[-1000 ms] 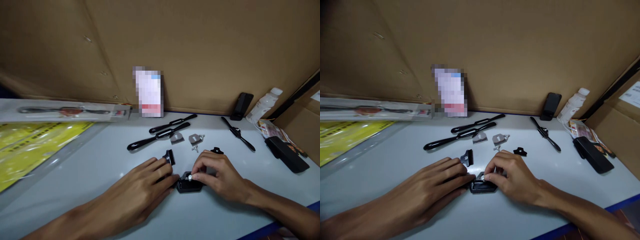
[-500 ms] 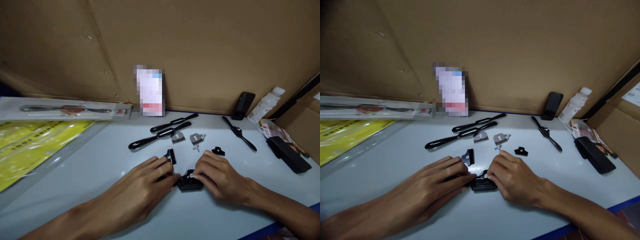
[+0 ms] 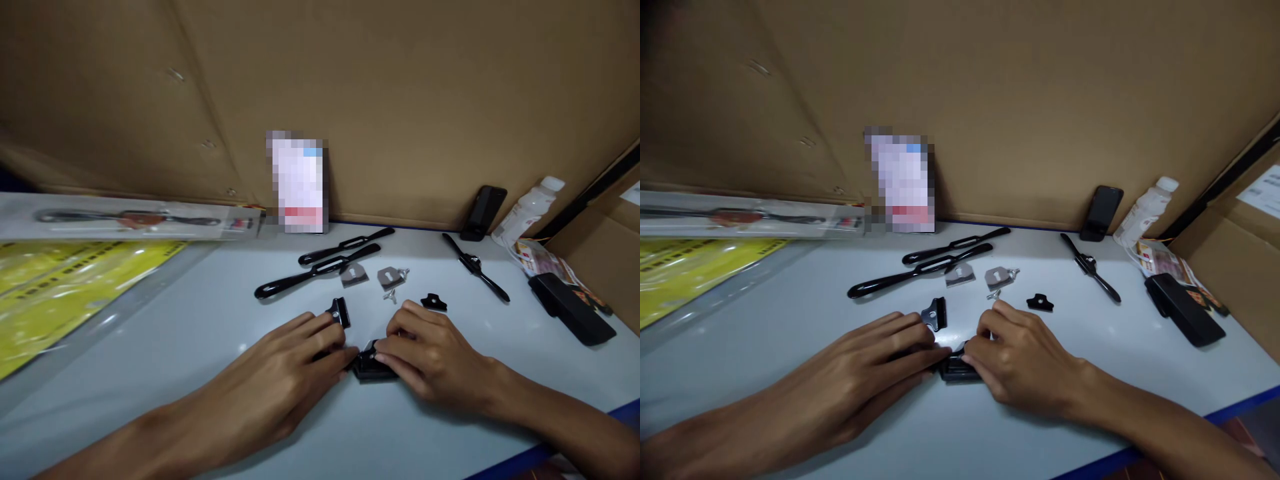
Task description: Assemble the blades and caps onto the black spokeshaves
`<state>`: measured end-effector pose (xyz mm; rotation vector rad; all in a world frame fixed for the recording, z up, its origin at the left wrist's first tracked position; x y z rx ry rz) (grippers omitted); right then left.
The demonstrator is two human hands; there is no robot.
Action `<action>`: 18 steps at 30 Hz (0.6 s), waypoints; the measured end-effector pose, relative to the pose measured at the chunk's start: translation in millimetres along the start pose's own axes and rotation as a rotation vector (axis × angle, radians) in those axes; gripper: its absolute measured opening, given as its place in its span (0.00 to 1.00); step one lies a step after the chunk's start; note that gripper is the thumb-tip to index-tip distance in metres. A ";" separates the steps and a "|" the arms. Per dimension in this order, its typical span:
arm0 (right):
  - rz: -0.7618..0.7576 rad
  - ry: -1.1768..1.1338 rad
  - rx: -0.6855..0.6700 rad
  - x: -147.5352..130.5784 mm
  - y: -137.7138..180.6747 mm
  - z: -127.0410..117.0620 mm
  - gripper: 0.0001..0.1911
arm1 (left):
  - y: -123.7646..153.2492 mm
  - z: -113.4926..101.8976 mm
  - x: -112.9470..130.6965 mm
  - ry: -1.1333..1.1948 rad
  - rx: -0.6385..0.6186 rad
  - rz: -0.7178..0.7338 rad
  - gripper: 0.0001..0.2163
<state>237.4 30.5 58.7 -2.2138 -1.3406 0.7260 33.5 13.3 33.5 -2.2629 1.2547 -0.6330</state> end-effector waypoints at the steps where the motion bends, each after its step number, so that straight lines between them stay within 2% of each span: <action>1: 0.026 0.001 -0.011 -0.2 -0.2 0.8 0.17 | -0.1 -0.2 -0.1 0.002 -0.004 -0.001 0.14; 6: 0.188 -0.117 -0.086 -0.5 -1.1 8.3 0.14 | 1.0 1.5 -1.1 0.038 0.000 -0.025 0.15; 9: 0.339 -0.228 -0.095 3.5 -2.7 14.2 0.10 | 3.7 4.7 -2.3 0.061 0.017 -0.051 0.15; 13: 0.562 -0.326 -0.122 11.1 -5.5 17.5 0.09 | 6.0 6.2 -3.4 0.066 0.006 -0.084 0.16; 16: 0.720 -0.478 -0.199 16.7 -7.1 15.5 0.08 | 5.0 4.5 -3.7 0.077 -0.025 -0.080 0.15; 18: 0.755 -0.571 -0.264 19.1 -8.0 13.2 0.07 | 3.5 2.0 -4.2 0.080 -0.017 -0.069 0.15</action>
Point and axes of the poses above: each hand's wrist, its own y-axis away from the middle knuckle, its own z-axis out of the palm, x = y × z, the point moved 4 cm from there along -y, towards the middle knuckle, and after that the axes turned 10 degrees about x, right-handed, at the moved point
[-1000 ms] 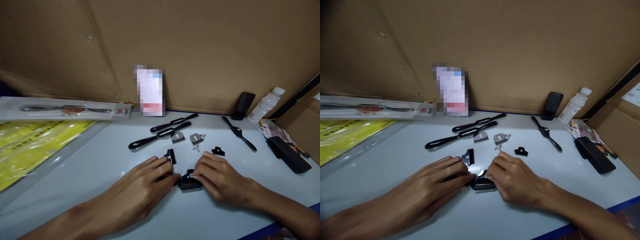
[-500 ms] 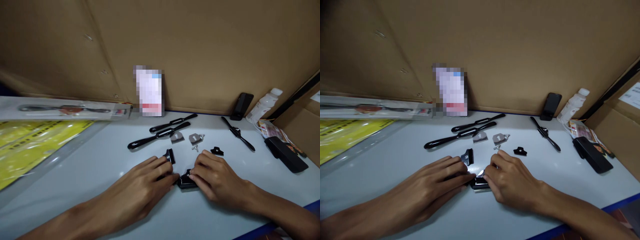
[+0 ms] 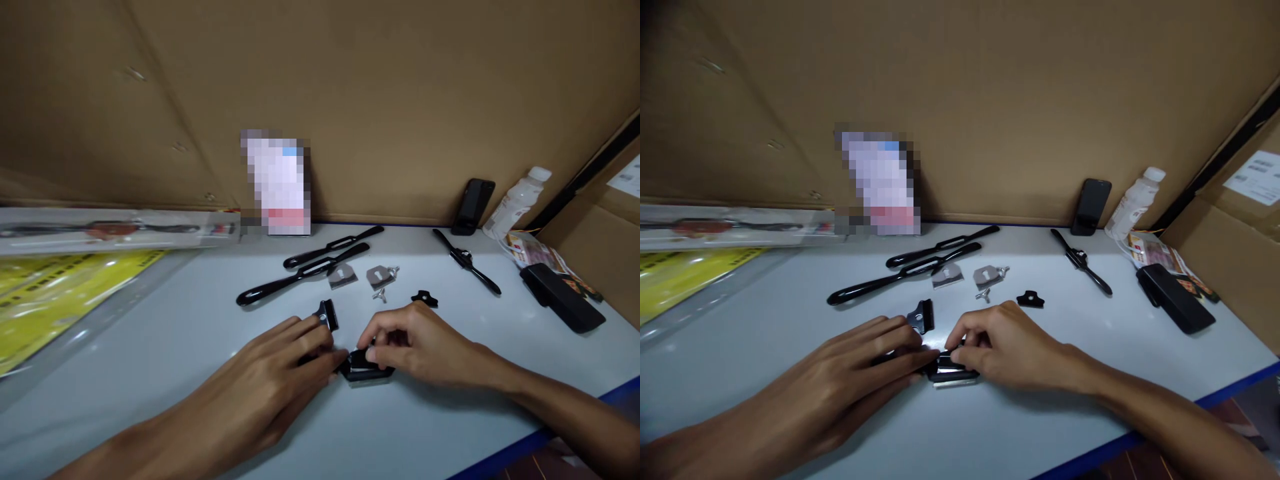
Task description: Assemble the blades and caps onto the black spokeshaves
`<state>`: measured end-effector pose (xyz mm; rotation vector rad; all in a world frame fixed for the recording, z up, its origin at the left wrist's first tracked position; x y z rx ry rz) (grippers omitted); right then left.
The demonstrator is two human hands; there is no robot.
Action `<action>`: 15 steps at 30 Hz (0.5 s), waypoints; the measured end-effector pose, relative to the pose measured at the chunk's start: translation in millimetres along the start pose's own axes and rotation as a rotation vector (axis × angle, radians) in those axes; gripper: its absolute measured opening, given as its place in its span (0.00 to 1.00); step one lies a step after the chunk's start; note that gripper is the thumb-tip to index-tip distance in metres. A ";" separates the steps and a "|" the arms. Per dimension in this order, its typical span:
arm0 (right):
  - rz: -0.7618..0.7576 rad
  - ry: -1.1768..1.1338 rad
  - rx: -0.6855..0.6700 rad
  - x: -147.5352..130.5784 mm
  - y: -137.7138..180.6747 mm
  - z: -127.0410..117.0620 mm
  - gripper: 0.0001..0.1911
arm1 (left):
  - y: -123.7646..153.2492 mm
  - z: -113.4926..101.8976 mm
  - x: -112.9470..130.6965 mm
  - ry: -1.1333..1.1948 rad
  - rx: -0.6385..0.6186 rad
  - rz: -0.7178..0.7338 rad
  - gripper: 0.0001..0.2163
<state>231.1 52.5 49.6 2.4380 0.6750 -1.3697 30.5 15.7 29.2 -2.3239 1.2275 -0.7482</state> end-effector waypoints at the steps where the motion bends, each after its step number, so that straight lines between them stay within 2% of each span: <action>1: -0.002 -0.003 -0.022 -0.1 -0.4 -1.7 0.06 | -0.6 -0.9 -0.2 -0.001 0.002 0.005 0.15; 5: -0.141 0.148 0.054 -1.4 -0.4 -5.6 0.05 | -0.5 0.2 -0.4 -0.002 -0.018 0.011 0.15; 11: -0.325 0.300 0.133 -3.4 4.1 5.6 0.05 | 3.2 4.0 0.0 -0.035 0.043 0.001 0.15; 13: -0.326 0.301 0.157 -2.9 3.5 7.0 0.06 | 2.5 3.7 0.4 -0.053 0.033 0.029 0.15; 15: -0.255 0.236 0.175 -0.8 1.8 6.4 0.08 | 1.5 3.3 1.0 -0.064 0.002 0.053 0.15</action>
Point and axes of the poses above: each hand's wrist, its own y-axis away from the middle knuckle, its own z-axis out of the palm, x = y × z, the point moved 4 cm from there along -y, towards the middle knuckle, and after that the axes turned 10 degrees about x, right-handed, at the moved point
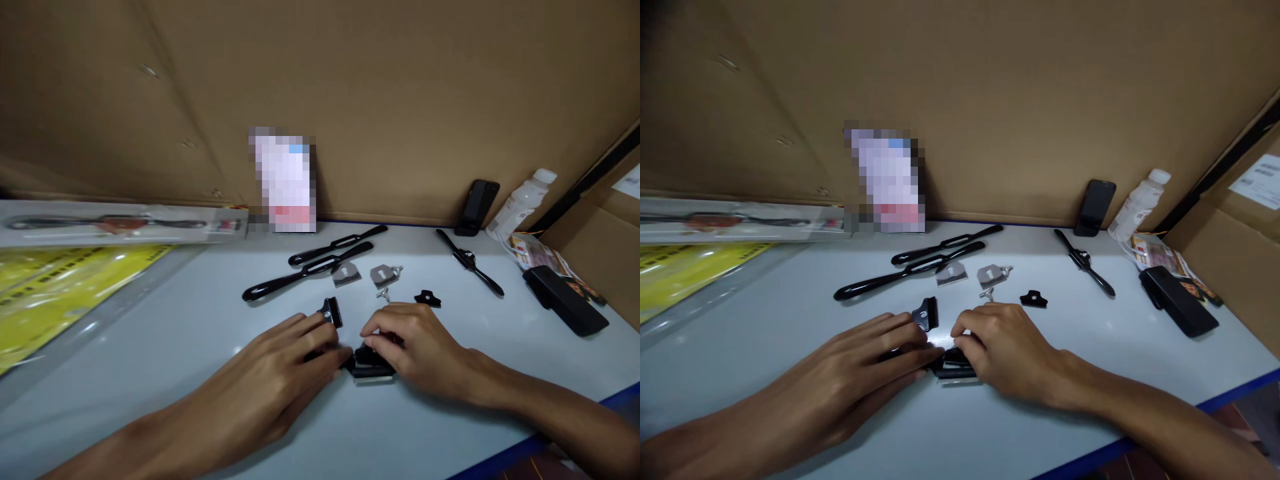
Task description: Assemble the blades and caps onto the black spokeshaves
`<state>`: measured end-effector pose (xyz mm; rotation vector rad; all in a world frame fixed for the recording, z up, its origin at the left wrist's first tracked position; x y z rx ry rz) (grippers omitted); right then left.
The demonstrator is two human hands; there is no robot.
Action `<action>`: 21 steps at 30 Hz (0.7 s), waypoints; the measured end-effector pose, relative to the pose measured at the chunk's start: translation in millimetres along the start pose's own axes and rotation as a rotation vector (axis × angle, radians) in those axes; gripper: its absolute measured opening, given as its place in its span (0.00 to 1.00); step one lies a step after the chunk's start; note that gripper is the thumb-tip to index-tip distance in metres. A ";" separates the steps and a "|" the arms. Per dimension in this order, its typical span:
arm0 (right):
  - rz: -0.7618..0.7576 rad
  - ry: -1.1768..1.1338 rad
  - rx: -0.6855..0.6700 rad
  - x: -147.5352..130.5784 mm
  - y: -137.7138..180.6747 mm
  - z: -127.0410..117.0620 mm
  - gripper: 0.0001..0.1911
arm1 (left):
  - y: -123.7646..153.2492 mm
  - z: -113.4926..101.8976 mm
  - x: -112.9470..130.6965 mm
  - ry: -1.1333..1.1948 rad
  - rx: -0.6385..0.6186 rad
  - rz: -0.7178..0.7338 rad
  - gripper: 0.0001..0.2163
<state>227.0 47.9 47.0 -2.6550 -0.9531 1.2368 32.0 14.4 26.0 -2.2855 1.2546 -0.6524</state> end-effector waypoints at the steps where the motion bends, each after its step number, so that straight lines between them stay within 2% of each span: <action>1: 0.059 -0.044 0.001 1.7 -0.6 0.1 0.08 | -0.1 -0.1 0.1 -0.005 -0.015 -0.001 0.15; 4: 0.216 -0.176 -0.024 5.3 -1.3 1.1 0.08 | 1.9 -0.4 0.3 -0.030 -0.015 -0.042 0.17; 8: 0.246 -0.185 -0.029 6.3 -1.5 0.0 0.09 | 7.4 1.8 2.1 -0.034 -0.008 -0.057 0.23; 14: -0.020 0.122 0.024 2.6 1.9 -6.6 0.14 | 5.1 -1.2 1.2 -0.028 -0.033 -0.028 0.26; 18: -0.142 0.129 0.002 0.2 5.6 -9.7 0.21 | 0.0 -4.5 1.9 -0.014 -0.014 0.004 0.22; 21: -0.185 0.143 -0.017 -0.8 7.5 -14.2 0.21 | 0.2 -3.4 2.1 -0.004 0.031 -0.003 0.20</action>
Point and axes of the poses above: each hand's wrist, its own y-axis away from the middle knuckle, its own z-axis out of the palm, x = y × z, the point moved 4 cm from there along -y, towards the middle knuckle, and after that the axes turned 10 degrees about x, right-handed, at the moved point
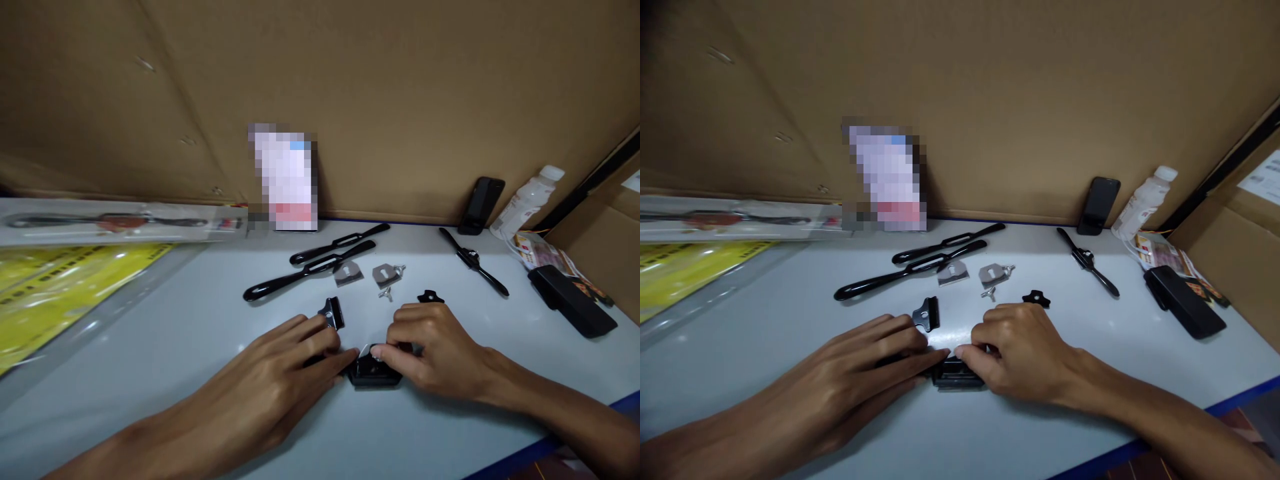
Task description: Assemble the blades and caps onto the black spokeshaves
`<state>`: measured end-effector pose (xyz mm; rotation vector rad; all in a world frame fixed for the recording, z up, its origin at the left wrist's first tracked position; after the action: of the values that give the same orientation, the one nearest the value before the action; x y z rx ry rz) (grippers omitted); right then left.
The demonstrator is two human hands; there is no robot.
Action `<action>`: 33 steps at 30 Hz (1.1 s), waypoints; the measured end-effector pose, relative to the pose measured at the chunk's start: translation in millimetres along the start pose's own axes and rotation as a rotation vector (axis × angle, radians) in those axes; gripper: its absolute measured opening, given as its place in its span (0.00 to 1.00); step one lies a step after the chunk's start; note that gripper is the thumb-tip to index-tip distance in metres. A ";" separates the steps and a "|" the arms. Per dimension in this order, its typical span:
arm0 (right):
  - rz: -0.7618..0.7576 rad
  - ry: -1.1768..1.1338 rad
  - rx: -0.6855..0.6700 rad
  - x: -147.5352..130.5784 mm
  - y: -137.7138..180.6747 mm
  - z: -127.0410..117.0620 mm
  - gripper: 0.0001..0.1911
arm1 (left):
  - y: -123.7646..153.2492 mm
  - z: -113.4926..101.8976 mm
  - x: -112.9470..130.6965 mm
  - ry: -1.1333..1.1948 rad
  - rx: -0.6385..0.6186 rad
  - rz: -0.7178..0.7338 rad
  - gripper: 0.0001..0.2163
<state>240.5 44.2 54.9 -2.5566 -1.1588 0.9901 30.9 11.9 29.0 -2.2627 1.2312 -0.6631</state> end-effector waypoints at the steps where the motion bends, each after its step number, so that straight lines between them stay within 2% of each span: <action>1: -0.019 0.016 -0.004 -0.7 0.6 -1.2 0.20 | 0.6 0.8 0.1 0.007 0.013 -0.005 0.20; 6: -0.032 0.080 0.004 -5.3 1.3 5.2 0.16 | 0.7 1.0 0.2 0.037 0.017 -0.012 0.20; 10: 0.185 -0.005 -0.011 -0.8 -3.9 15.7 0.16 | 0.3 -1.9 -1.7 0.025 -0.007 -0.019 0.21; 13: 0.304 -0.086 -0.021 2.9 -7.0 10.0 0.16 | 1.7 -2.1 -3.6 0.011 -0.018 -0.016 0.19; 16: 0.204 -0.080 -0.073 -1.1 -7.4 -4.7 0.03 | 1.6 -1.4 -4.0 0.015 -0.039 0.002 0.18; 17: 0.139 -0.065 -0.116 -3.7 -6.7 -8.6 0.04 | 1.0 -1.4 -4.0 0.019 -0.044 0.003 0.17; 19: 0.029 -0.011 -0.194 -7.7 -4.8 -13.5 0.13 | -0.7 -2.3 -3.3 0.027 -0.038 0.009 0.16; 21: -0.013 0.046 -0.228 -8.1 -3.5 -13.9 0.12 | -2.4 -3.1 -2.8 0.025 -0.035 0.007 0.16; 24: -0.004 0.089 -0.208 -4.7 -3.3 -6.8 0.04 | -3.4 -2.7 -2.3 0.025 -0.046 0.007 0.16; 27: 0.013 0.096 -0.151 -1.4 -3.7 2.0 0.13 | -3.1 -1.6 -2.8 0.036 -0.050 -0.002 0.18; 29: 0.013 0.008 -0.117 -1.4 -4.2 3.9 0.19 | -2.8 -1.3 -3.1 0.037 -0.047 -0.008 0.19; 31: 0.000 -0.128 -0.069 -2.6 -4.8 0.7 0.20 | -2.6 -1.6 -2.8 0.031 -0.043 -0.006 0.19; 33: -0.022 -0.220 -0.042 -3.4 -4.9 -3.9 0.17 | -2.3 -2.0 -2.3 0.034 -0.045 0.001 0.20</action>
<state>238.4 45.5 61.6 -2.5107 -1.2706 1.2811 30.0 14.6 31.5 -2.2959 1.2753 -0.6826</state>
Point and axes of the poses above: each hand's wrist, its own y-axis away from the middle knuckle, its own z-axis out of the palm, x = y × z, the point moved 4 cm from there along -y, towards the middle knuckle, and after that the axes turned 10 degrees about x, right-handed, at the moved point
